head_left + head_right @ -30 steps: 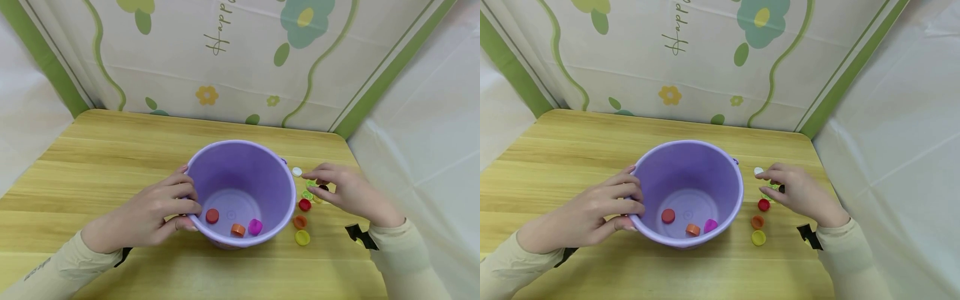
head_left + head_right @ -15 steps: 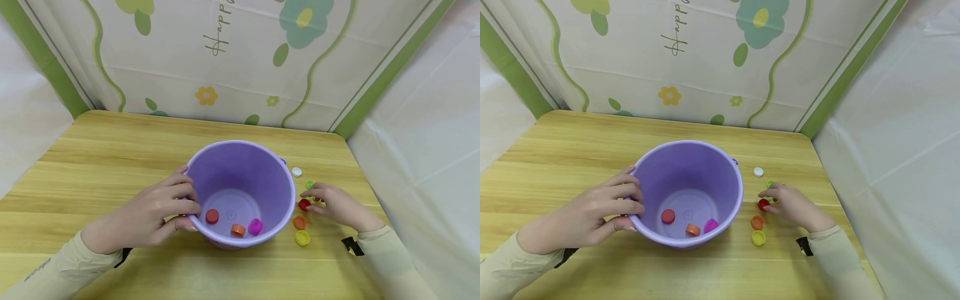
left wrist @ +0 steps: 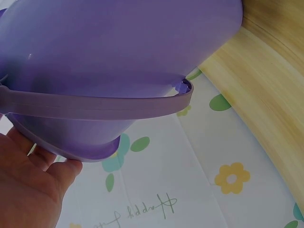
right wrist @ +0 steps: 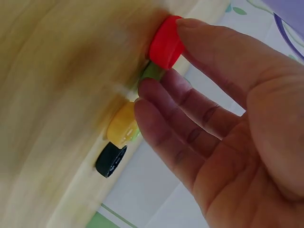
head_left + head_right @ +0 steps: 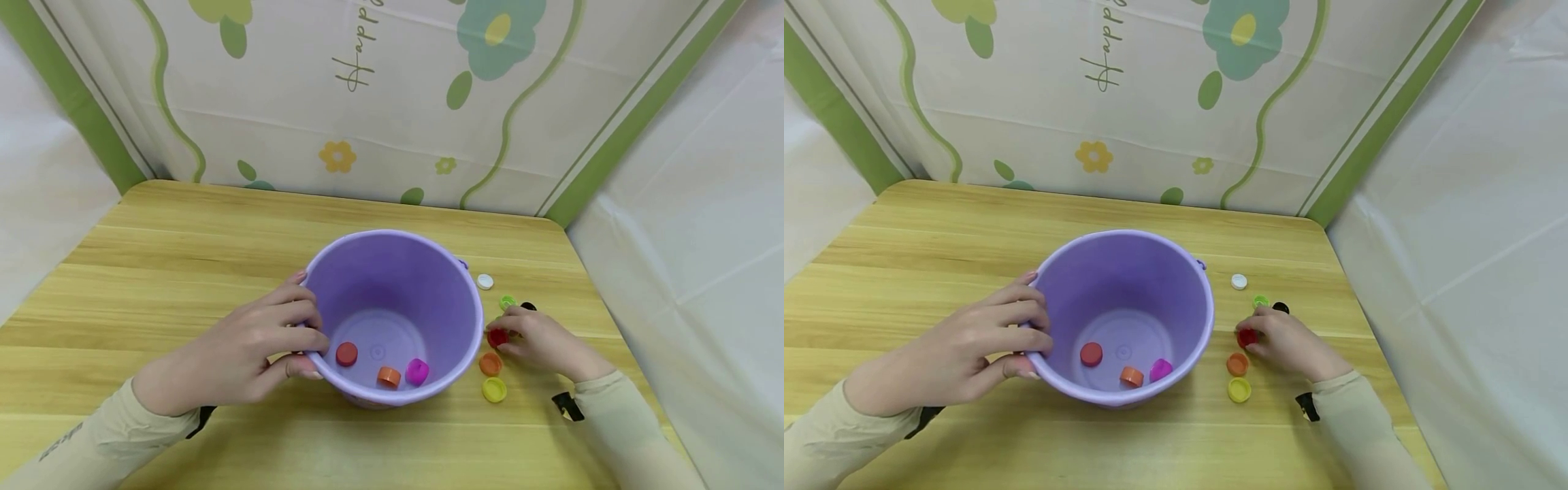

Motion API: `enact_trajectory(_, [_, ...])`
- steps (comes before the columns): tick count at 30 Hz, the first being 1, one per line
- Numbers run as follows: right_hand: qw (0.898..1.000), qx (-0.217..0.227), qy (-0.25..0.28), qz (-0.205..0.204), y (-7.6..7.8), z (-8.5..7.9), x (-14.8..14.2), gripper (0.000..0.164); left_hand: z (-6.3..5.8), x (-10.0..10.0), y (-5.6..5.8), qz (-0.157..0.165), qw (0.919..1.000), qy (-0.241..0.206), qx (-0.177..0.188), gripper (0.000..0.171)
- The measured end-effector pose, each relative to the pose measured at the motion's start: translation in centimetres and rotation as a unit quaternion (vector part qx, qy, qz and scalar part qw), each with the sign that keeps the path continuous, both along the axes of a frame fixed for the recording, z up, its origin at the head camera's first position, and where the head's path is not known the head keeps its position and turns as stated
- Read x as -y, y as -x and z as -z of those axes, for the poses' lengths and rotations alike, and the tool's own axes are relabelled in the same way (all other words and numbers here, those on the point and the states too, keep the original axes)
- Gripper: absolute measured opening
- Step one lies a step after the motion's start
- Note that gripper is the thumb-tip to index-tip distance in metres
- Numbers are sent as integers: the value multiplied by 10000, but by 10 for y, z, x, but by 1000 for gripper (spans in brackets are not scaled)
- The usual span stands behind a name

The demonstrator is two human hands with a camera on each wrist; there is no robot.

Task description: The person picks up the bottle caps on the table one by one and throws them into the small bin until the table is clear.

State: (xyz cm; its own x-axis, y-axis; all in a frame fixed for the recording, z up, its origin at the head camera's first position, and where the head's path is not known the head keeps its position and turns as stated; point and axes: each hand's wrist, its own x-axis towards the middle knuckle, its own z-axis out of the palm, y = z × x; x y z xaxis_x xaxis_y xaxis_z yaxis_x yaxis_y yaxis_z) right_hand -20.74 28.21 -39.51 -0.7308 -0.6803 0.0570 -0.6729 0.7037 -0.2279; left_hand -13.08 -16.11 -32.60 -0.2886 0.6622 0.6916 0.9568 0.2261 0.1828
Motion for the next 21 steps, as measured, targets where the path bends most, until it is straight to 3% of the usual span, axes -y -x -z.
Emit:
enact_trajectory(14, [9999,-140,-54,6,1,7,2,29,0,0,-1,-22,10000,3,3,31])
enact_trajectory(21, [9995,-291,-66,118,-2,-2,1,30,0,1,-1,-24,10000,15,13,30])
